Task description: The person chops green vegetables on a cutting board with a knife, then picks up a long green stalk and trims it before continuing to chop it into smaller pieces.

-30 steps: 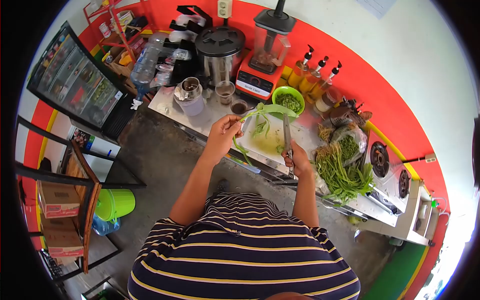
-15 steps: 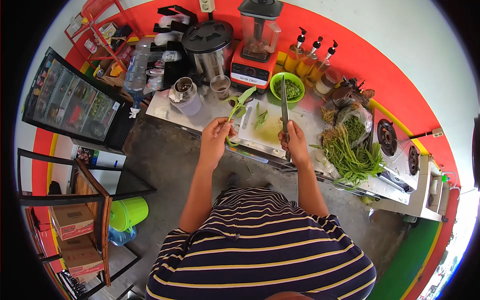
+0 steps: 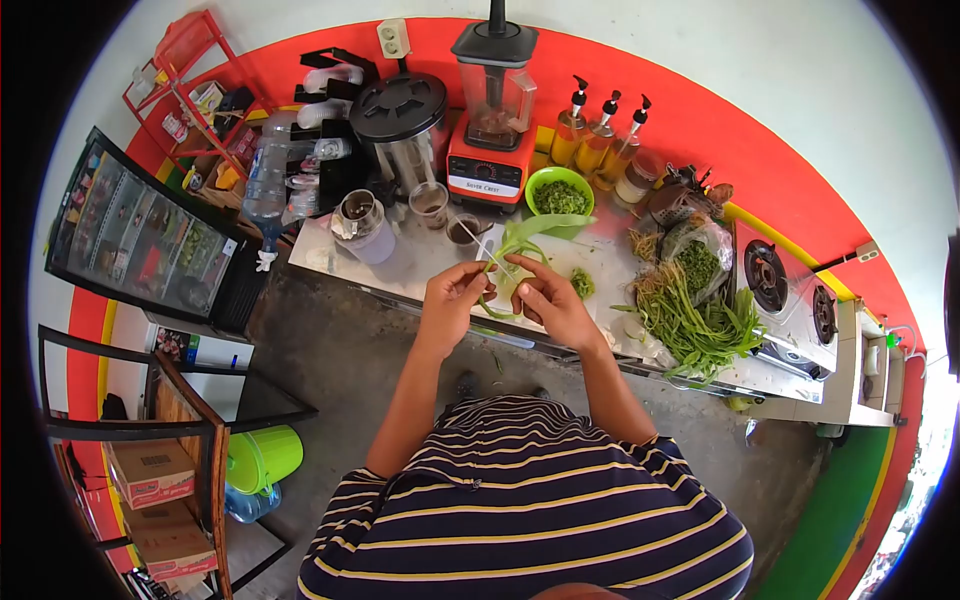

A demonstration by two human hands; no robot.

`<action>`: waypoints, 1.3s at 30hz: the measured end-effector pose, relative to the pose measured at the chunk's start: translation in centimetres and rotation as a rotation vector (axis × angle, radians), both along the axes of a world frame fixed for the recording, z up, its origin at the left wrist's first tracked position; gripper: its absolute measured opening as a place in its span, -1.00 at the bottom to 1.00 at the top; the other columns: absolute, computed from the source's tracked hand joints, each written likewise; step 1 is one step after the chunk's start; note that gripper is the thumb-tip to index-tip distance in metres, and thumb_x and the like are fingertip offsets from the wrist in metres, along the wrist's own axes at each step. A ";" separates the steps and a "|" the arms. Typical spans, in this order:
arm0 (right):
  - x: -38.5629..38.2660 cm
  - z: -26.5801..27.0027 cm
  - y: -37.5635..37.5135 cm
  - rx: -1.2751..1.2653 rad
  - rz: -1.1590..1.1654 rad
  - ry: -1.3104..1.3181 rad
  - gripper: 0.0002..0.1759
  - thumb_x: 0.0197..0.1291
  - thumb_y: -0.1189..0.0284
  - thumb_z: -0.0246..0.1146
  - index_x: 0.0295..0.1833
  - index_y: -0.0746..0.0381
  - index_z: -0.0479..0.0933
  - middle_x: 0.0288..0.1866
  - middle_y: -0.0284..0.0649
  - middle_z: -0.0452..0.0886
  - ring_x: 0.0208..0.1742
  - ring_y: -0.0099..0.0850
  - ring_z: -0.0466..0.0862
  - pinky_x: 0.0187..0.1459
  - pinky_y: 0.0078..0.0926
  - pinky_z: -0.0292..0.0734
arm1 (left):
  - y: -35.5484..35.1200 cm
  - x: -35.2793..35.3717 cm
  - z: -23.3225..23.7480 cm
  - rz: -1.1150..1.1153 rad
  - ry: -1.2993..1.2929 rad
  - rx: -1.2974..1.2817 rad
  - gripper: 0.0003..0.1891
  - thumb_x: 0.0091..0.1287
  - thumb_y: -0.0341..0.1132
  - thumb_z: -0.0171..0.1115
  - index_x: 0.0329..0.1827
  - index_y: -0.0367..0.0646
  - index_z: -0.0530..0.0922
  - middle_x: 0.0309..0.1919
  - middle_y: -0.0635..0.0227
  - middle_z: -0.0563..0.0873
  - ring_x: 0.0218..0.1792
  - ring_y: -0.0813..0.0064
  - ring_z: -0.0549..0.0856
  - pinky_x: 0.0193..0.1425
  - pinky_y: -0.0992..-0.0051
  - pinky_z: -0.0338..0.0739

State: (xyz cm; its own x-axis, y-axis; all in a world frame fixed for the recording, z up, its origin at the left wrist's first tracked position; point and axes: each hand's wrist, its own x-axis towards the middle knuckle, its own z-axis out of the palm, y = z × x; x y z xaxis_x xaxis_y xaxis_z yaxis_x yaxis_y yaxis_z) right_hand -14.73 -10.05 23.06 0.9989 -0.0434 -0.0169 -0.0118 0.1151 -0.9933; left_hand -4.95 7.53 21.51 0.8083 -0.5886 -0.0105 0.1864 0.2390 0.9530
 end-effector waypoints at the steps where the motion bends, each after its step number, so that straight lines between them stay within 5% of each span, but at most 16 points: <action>1: 0.1 -0.2 0.2 -0.004 -0.017 -0.031 -0.43 0.53 0.31 0.13 0.54 0.25 0.26 -0.34 -0.37 0.57 -0.36 -0.67 0.41 -0.30 -0.67 0.36 | -0.3 -0.1 0.0 -0.005 -0.004 -0.001 -0.77 0.50 -0.43 0.18 0.10 -0.40 0.59 -0.17 0.28 0.72 -0.15 0.52 0.71 0.05 0.45 0.69; 18: -0.3 -1.1 0.9 -0.058 -0.326 -0.188 -0.58 0.45 0.44 0.22 0.34 0.32 0.40 -0.17 -0.28 0.64 -0.20 -0.60 0.56 -0.12 -0.58 0.49 | -2.7 -0.6 1.3 0.009 0.028 -0.015 -0.82 0.49 -0.46 0.19 0.02 -0.41 0.61 -0.23 0.27 0.75 -0.19 0.52 0.73 -0.08 0.47 0.67; 20: 0.0 0.1 0.5 -0.322 -0.270 -0.330 -0.52 0.42 0.47 0.25 0.39 0.31 0.41 -0.18 -0.27 0.66 -0.23 -0.58 0.57 -0.14 -0.56 0.49 | -2.5 -0.6 1.4 -0.012 0.011 0.007 -0.82 0.48 -0.46 0.19 0.01 -0.40 0.62 -0.23 0.28 0.75 -0.20 0.55 0.72 -0.10 0.49 0.64; 24: 1.1 -1.4 0.8 -0.123 -0.250 -0.355 -0.49 0.37 0.49 0.29 0.41 0.25 0.46 -0.23 -0.27 0.67 -0.27 -0.56 0.56 -0.20 -0.53 0.48 | -2.3 -0.2 0.2 -0.060 -0.070 0.018 -0.84 0.46 -0.46 0.21 -0.02 -0.35 0.66 -0.23 0.33 0.75 -0.24 0.64 0.68 -0.14 0.57 0.56; 26: 1.4 -1.2 0.5 -0.400 -0.273 -0.364 -0.51 0.34 0.51 0.31 0.38 0.21 0.52 -0.23 -0.26 0.67 -0.29 -0.55 0.56 -0.24 -0.49 0.48 | -2.0 -0.3 0.3 -0.035 -0.057 0.052 -0.84 0.45 -0.46 0.22 -0.03 -0.36 0.66 -0.23 0.34 0.75 -0.25 0.65 0.67 -0.14 0.59 0.54; 32: 2.5 -2.7 1.9 -0.546 -0.397 -0.303 -0.55 0.35 0.51 0.30 0.34 0.22 0.56 -0.29 -0.28 0.66 -0.33 -0.54 0.54 -0.27 -0.49 0.47 | -1.4 0.4 -0.8 0.088 -0.009 0.096 -0.82 0.44 -0.42 0.24 0.00 -0.33 0.68 -0.26 0.37 0.76 -0.26 0.65 0.67 -0.14 0.60 0.52; 33: 3.0 -3.6 1.8 -0.540 -0.387 -0.301 -0.55 0.35 0.51 0.30 0.34 0.22 0.56 -0.29 -0.28 0.66 -0.33 -0.54 0.54 -0.27 -0.49 0.47 | -1.1 0.5 -0.9 0.122 -0.007 0.106 -0.81 0.45 -0.42 0.23 0.01 -0.33 0.68 -0.26 0.37 0.75 -0.27 0.65 0.67 -0.14 0.60 0.53; 35: 4.4 -4.9 1.2 -0.307 -0.728 -0.382 -0.56 0.44 0.44 0.24 0.39 0.23 0.52 -0.33 -0.34 0.61 -0.44 -0.56 0.47 -0.36 -0.60 0.40 | 0.3 0.3 -0.4 0.144 -0.005 0.151 -0.80 0.47 -0.42 0.22 0.02 -0.35 0.67 -0.26 0.36 0.74 -0.27 0.64 0.66 -0.13 0.59 0.54; 39: 5.0 -5.8 -2.1 0.073 -0.671 -0.178 -0.55 0.52 0.32 0.15 0.43 0.23 0.47 -0.35 -0.35 0.56 -0.53 -0.59 0.40 -0.49 -0.66 0.31 | 3.6 -0.2 -0.3 0.288 0.002 0.175 -0.79 0.47 -0.41 0.23 0.03 -0.39 0.65 -0.28 0.36 0.72 -0.28 0.61 0.66 -0.10 0.57 0.56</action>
State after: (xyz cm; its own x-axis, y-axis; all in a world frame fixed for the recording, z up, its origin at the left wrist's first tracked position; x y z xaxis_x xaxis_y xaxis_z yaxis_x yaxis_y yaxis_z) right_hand -9.70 -12.11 17.22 0.7444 -0.6572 0.1179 0.2472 0.1072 -0.9630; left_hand -5.13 11.15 21.21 0.9412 -0.3248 -0.0927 0.1366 0.1152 0.9839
